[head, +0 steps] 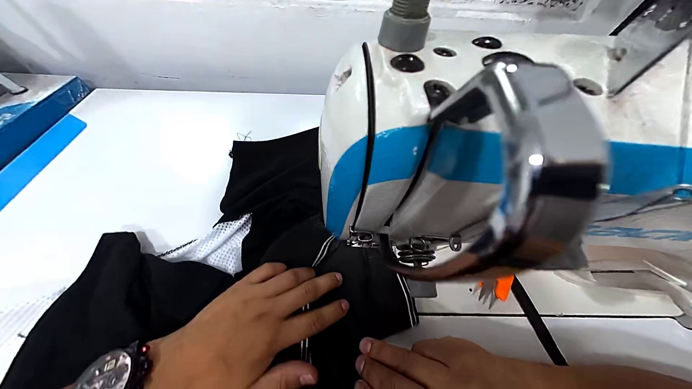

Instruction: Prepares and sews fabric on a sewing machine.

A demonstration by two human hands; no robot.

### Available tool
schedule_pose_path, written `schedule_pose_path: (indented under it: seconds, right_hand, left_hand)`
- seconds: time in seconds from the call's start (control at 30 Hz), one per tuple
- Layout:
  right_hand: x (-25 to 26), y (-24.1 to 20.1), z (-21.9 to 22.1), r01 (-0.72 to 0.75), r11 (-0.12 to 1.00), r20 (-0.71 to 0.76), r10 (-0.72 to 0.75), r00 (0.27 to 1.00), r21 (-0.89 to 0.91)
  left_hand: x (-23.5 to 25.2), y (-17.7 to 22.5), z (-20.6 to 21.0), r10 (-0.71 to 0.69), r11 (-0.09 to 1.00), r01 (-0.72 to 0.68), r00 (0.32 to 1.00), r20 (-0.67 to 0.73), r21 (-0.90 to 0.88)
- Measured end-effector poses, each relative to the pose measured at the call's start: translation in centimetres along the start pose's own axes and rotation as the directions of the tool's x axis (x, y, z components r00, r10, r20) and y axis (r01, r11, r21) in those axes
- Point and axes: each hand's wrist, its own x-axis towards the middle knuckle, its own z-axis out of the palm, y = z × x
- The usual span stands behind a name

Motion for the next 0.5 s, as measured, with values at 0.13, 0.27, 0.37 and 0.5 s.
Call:
schedule_pose_path:
  seconds: [0.13,0.27,0.37,0.5]
  right_hand:
    - [0.7,1.6,0.4,-0.024,0.998,-0.013,0.023,1.000,-0.060]
    - [1.2,3.0,0.7,-0.086,0.993,-0.036,0.083,0.996,-0.080]
    - [1.5,4.0,1.3,-0.149,0.986,-0.073,0.144,0.987,-0.079]
    - [1.7,5.2,1.9,-0.233,0.971,-0.081,0.228,0.970,-0.059]
  left_hand:
    - [1.2,-3.0,-0.3,0.027,0.998,-0.028,0.999,-0.023,-0.062]
    - [2.7,-5.8,-0.6,0.066,0.995,-0.069,0.997,-0.048,-0.074]
    - [3.9,-7.8,-1.0,0.107,0.994,-0.110,0.989,-0.097,-0.018]
    - [5.8,-10.5,-2.9,0.216,0.967,-0.193,0.967,-0.135,0.166]
